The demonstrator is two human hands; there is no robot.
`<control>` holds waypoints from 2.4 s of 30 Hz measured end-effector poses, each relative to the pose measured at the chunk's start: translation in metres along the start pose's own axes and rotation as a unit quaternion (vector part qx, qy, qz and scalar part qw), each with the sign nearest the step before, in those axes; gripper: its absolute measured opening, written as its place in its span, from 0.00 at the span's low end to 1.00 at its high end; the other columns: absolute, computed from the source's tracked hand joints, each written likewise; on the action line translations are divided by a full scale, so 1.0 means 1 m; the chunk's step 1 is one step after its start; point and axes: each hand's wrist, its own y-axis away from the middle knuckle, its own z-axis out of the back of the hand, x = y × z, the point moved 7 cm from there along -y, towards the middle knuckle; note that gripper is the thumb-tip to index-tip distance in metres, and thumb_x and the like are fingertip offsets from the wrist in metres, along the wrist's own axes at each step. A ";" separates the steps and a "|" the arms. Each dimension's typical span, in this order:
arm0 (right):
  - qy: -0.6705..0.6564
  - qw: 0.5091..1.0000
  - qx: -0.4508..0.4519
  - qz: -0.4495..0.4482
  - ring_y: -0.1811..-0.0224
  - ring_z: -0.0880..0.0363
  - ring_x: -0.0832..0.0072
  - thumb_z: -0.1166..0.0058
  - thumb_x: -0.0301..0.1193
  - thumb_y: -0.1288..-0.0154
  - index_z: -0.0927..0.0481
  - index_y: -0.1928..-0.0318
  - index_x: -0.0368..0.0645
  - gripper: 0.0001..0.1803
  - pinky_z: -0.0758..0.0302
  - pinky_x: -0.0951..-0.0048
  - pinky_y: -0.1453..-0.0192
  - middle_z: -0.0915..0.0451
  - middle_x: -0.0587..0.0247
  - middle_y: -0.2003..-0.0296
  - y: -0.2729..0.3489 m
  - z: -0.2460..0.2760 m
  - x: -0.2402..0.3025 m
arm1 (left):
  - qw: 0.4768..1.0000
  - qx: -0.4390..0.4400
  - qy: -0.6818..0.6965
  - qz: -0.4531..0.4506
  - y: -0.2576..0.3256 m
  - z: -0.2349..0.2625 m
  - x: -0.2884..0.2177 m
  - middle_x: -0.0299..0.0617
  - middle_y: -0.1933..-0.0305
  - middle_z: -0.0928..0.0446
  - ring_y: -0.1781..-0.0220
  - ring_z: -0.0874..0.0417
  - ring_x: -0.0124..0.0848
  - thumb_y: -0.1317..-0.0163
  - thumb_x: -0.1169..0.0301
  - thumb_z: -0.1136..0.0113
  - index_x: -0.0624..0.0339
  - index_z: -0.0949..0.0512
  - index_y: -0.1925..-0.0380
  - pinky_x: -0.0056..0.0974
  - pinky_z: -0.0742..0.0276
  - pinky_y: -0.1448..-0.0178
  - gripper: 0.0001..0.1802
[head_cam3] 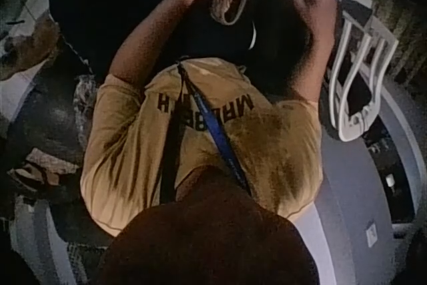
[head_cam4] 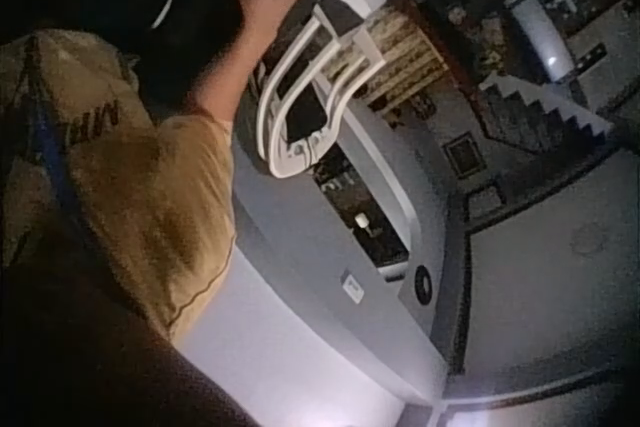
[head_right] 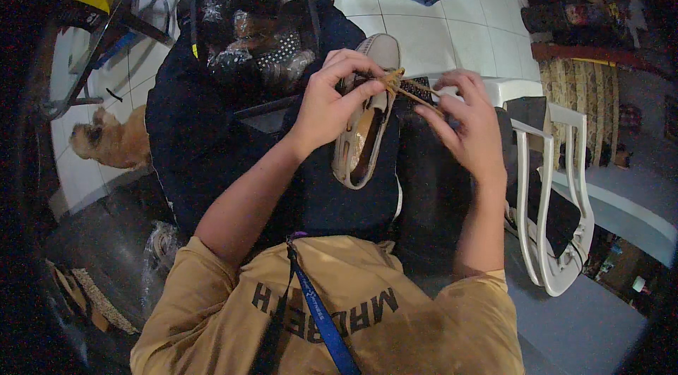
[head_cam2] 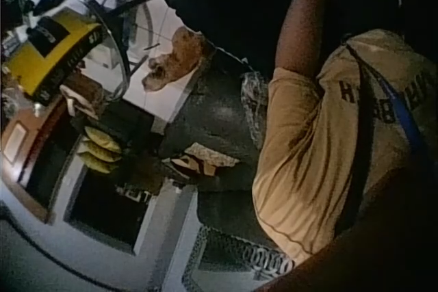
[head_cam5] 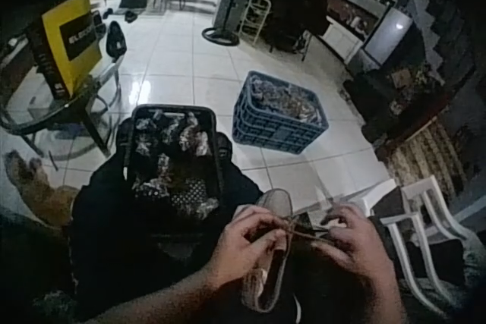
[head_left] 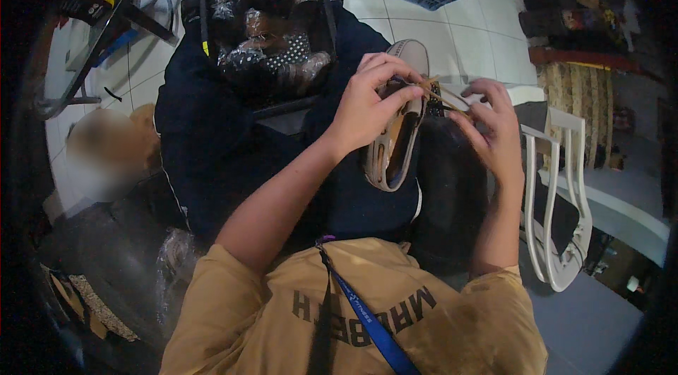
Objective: Lacing and tying the laces of a boat shoe.
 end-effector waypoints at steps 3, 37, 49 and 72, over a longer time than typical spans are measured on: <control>0.020 0.999 -0.011 -0.044 0.43 0.21 0.53 0.27 0.32 0.39 0.20 0.67 0.35 0.15 0.24 0.59 0.41 0.19 0.53 0.48 0.031 0.020 -0.030 | 1.000 0.000 -0.002 -0.007 -0.003 0.001 0.000 0.41 0.54 0.16 0.44 0.21 0.36 0.38 0.74 0.27 0.62 0.14 0.59 0.41 0.29 0.34 0.09; 0.185 0.974 -0.102 0.082 0.53 0.15 0.64 0.32 0.22 0.45 0.09 0.51 0.46 0.18 0.19 0.63 0.50 0.11 0.63 0.58 -0.011 0.041 -0.045 | 0.997 0.071 0.021 0.019 -0.005 -0.004 -0.002 0.40 0.52 0.18 0.39 0.24 0.37 0.36 0.72 0.29 0.62 0.16 0.59 0.42 0.34 0.28 0.09; 0.202 0.969 -0.135 0.041 0.56 0.15 0.61 0.31 0.21 0.40 0.10 0.48 0.43 0.18 0.20 0.61 0.52 0.12 0.59 0.60 0.020 0.086 -0.081 | 0.996 0.081 0.022 0.032 -0.004 -0.003 0.000 0.40 0.52 0.19 0.42 0.23 0.36 0.35 0.73 0.30 0.65 0.17 0.58 0.40 0.32 0.31 0.09; 0.255 0.966 -0.034 0.004 0.51 0.17 0.60 0.32 0.24 0.39 0.12 0.48 0.46 0.18 0.20 0.58 0.47 0.13 0.59 0.56 0.054 0.100 -0.106 | 0.995 0.095 0.015 0.030 -0.004 -0.004 0.002 0.40 0.51 0.19 0.41 0.24 0.36 0.33 0.71 0.31 0.64 0.17 0.57 0.40 0.33 0.30 0.10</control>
